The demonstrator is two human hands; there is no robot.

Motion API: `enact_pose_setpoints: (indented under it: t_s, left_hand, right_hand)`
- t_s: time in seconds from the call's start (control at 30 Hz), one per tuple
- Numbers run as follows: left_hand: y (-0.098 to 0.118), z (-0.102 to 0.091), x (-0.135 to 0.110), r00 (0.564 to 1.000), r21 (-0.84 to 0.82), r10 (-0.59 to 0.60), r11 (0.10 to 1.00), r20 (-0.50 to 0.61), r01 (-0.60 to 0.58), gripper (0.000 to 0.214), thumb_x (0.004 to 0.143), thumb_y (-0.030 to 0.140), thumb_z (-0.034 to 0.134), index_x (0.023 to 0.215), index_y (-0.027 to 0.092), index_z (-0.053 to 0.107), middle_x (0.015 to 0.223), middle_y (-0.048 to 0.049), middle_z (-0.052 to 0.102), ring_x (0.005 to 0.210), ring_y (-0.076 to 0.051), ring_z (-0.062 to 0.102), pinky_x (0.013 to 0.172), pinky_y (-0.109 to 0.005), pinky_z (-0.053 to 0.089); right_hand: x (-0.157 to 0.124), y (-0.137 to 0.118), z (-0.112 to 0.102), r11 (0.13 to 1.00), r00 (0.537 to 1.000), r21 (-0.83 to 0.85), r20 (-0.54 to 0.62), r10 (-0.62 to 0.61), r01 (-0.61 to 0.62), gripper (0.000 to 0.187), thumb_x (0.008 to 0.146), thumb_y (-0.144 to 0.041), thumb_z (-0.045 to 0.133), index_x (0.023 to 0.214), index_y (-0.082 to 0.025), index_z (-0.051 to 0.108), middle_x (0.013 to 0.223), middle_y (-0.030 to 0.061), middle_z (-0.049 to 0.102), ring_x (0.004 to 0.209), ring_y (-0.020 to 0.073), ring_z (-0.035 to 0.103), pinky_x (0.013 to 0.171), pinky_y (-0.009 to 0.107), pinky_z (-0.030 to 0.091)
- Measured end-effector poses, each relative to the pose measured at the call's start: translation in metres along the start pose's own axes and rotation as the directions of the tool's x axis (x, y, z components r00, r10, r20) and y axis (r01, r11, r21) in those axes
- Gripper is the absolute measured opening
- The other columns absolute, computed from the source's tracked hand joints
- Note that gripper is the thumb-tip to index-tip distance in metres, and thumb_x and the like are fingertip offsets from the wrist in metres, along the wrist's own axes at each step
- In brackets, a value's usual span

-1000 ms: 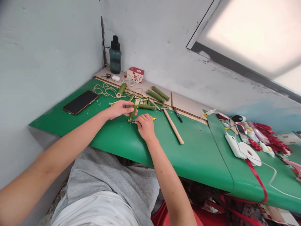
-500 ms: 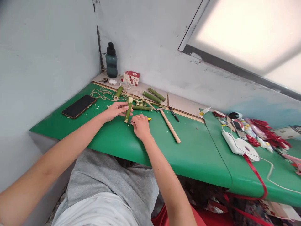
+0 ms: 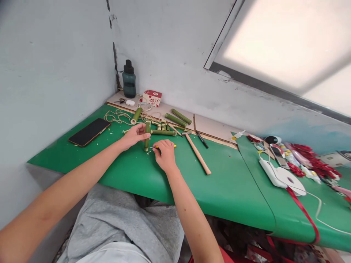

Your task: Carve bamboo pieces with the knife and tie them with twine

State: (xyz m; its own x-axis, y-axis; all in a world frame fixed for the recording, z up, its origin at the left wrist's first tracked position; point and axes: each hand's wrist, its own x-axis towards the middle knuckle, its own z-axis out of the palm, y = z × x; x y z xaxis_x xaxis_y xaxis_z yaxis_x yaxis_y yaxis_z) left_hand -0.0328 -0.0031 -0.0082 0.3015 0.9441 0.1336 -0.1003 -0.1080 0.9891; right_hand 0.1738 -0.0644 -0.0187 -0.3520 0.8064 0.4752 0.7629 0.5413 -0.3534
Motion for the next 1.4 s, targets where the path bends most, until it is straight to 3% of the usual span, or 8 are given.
enact_pose_setpoints:
  t_s: [0.17,0.4,0.5,0.6,0.83,1.0,1.23,1.4]
  left_hand:
    - [-0.003,-0.004,0.003,0.995,0.084,0.056,0.995,-0.086,-0.048,0.045,0.071,0.048,0.088,0.088,0.02,0.057,0.083,0.0006,0.062,0.08,-0.017,0.064,0.075,-0.03,0.053]
    - [-0.008,-0.011,0.002,0.978,0.151,0.046,0.988,-0.202,-0.015,0.039,0.075,0.041,0.083,0.079,0.022,0.049,0.064,0.0057,0.048,0.062,-0.015,0.057,0.062,-0.028,0.046]
    - [-0.002,-0.01,0.0,0.98,0.087,0.061,0.995,-0.19,-0.045,0.048,0.074,0.045,0.084,0.079,0.023,0.042,0.062,0.0078,0.048,0.059,-0.016,0.064,0.055,-0.025,0.044]
    - [0.003,-0.005,-0.002,0.982,0.004,0.093,0.996,-0.163,-0.093,0.056,0.069,0.048,0.087,0.076,0.023,0.037,0.065,0.0078,0.051,0.073,-0.02,0.075,0.057,-0.023,0.047]
    - [-0.003,-0.002,-0.004,0.986,-0.066,0.093,0.992,-0.141,-0.103,0.046,0.082,0.064,0.074,0.085,0.019,0.066,0.07,-0.0009,0.068,0.056,-0.019,0.073,0.045,-0.023,0.043]
    - [-0.006,-0.006,-0.004,0.982,-0.078,0.106,0.99,-0.155,-0.119,0.054,0.095,0.068,0.056,0.092,0.017,0.075,0.045,0.0031,0.049,0.04,-0.016,0.061,0.042,-0.024,0.037]
    - [-0.005,0.001,-0.006,0.976,-0.09,0.159,0.981,-0.146,-0.174,0.04,0.082,0.04,0.084,0.116,0.023,0.072,0.1,-0.007,0.075,0.069,-0.016,0.072,0.053,-0.021,0.046]
    - [0.001,0.011,-0.012,0.986,-0.128,0.154,0.978,-0.068,-0.162,0.078,0.064,0.022,0.096,0.135,0.031,0.064,0.151,-0.0103,0.058,0.088,-0.018,0.074,0.063,-0.021,0.053]
  right_hand:
    - [-0.001,-0.001,0.0,0.999,0.999,0.024,-0.035,0.037,-0.036,0.009,0.096,-0.024,0.06,0.095,-0.024,0.069,0.098,0.0062,0.076,0.101,0.0269,0.062,0.091,0.042,0.042]
    - [-0.001,-0.003,0.0,0.994,0.984,0.07,-0.15,0.096,-0.086,0.009,0.094,-0.024,0.059,0.095,-0.024,0.069,0.099,0.006,0.076,0.101,0.026,0.062,0.092,0.041,0.042]
    - [-0.009,-0.007,-0.005,0.989,0.963,0.062,-0.228,0.146,-0.135,0.011,0.095,-0.023,0.057,0.096,-0.023,0.068,0.099,0.0075,0.076,0.101,0.0265,0.061,0.093,0.042,0.042]
    - [-0.022,-0.012,-0.011,0.984,0.943,0.042,-0.28,0.178,-0.173,0.011,0.093,-0.02,0.057,0.093,-0.023,0.068,0.095,0.007,0.075,0.099,0.0266,0.061,0.09,0.041,0.043]
    - [-0.034,-0.014,-0.016,0.972,0.912,0.037,-0.341,0.229,-0.23,0.01,0.09,-0.021,0.059,0.089,-0.023,0.068,0.092,0.0054,0.076,0.095,0.0258,0.062,0.086,0.039,0.043]
    - [-0.032,-0.008,-0.014,0.951,0.894,0.058,-0.328,0.304,-0.303,0.01,0.09,-0.023,0.06,0.09,-0.023,0.07,0.095,0.006,0.076,0.098,0.026,0.062,0.088,0.039,0.042]
    - [-0.034,0.008,-0.006,0.852,0.798,0.038,-0.328,0.505,-0.523,0.015,0.083,-0.015,0.06,0.085,-0.022,0.072,0.098,0.006,0.077,0.104,0.029,0.058,0.096,0.044,0.029]
    - [-0.035,0.009,-0.005,0.842,0.806,0.03,-0.272,0.526,-0.539,0.019,0.081,-0.011,0.06,0.086,-0.024,0.073,0.099,0.0035,0.077,0.106,0.0265,0.058,0.096,0.041,0.028]
